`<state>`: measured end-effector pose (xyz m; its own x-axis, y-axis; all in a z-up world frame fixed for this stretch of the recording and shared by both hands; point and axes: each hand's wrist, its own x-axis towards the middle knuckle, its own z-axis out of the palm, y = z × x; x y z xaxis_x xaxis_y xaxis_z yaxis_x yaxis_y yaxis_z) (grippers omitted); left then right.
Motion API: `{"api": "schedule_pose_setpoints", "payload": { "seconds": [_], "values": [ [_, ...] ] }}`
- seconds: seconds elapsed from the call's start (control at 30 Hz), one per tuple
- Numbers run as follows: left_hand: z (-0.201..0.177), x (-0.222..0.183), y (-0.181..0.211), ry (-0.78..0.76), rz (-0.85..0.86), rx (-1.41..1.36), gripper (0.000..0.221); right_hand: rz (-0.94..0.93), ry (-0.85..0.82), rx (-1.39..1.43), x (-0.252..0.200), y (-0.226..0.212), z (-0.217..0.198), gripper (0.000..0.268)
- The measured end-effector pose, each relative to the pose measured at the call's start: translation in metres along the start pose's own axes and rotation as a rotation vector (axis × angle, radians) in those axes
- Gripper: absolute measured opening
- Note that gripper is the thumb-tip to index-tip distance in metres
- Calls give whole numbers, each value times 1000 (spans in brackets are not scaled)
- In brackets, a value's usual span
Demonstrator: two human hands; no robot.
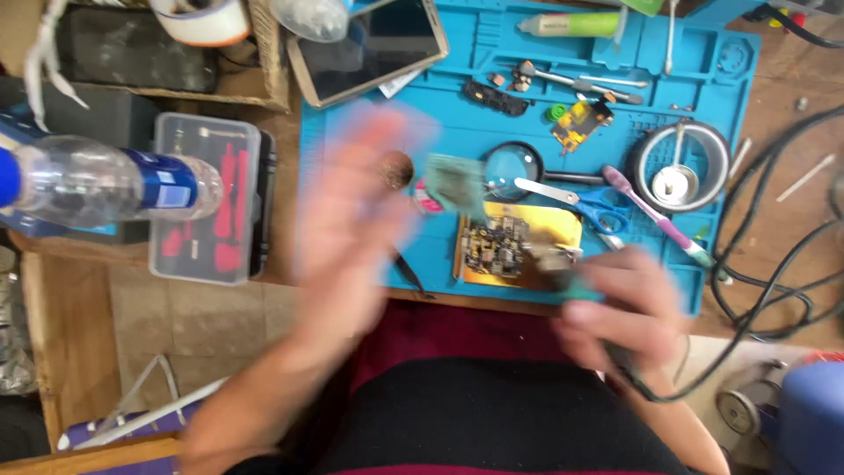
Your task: Soldering components on a circuit board, applying liquid from a syringe, and brushing the board.
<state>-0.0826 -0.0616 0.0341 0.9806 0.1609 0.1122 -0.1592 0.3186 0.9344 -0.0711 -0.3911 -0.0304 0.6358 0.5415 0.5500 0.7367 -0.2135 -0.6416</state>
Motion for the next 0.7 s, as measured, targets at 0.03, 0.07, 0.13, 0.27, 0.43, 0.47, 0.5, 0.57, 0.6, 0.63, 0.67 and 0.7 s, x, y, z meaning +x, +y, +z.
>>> {"api": "schedule_pose_setpoints", "payload": {
  "seconds": [0.03,0.07,0.13,0.27,0.43,0.47,0.5,0.57,0.6,0.63,0.67,0.7],
  "values": [
    [-17,-12,26,-1,-3,-7,51,4,-4,-5,-14,4,-27,28],
    [-39,-19,54,104,244,523,56,-56,52,-70,-22,17,-47,30],
    [-62,-36,89,231,459,1055,63,-103,94,-113,-27,22,-61,37],
    [-50,-30,82,-76,458,1051,52,-139,132,-93,-6,23,-42,26],
    [-26,-19,42,-156,409,826,68,-37,75,-69,-6,15,-33,22],
    [-21,-17,40,-168,443,978,60,-27,91,-59,-5,17,-30,22],
    [-17,-14,39,-179,473,1131,52,-17,106,-49,-4,19,-28,22],
    [-22,-17,39,-175,475,1094,59,-8,134,-37,-4,26,-22,23],
    [-24,-21,38,-185,470,1046,67,17,161,-34,-6,26,-20,24],
    [-33,-33,44,-173,461,1050,67,17,150,-23,-5,27,-19,24],
    [-43,-43,49,-83,342,960,58,43,165,-21,-4,28,-17,25],
    [-53,-53,54,4,224,867,53,70,179,-19,-3,29,-15,26]
  ]
}}
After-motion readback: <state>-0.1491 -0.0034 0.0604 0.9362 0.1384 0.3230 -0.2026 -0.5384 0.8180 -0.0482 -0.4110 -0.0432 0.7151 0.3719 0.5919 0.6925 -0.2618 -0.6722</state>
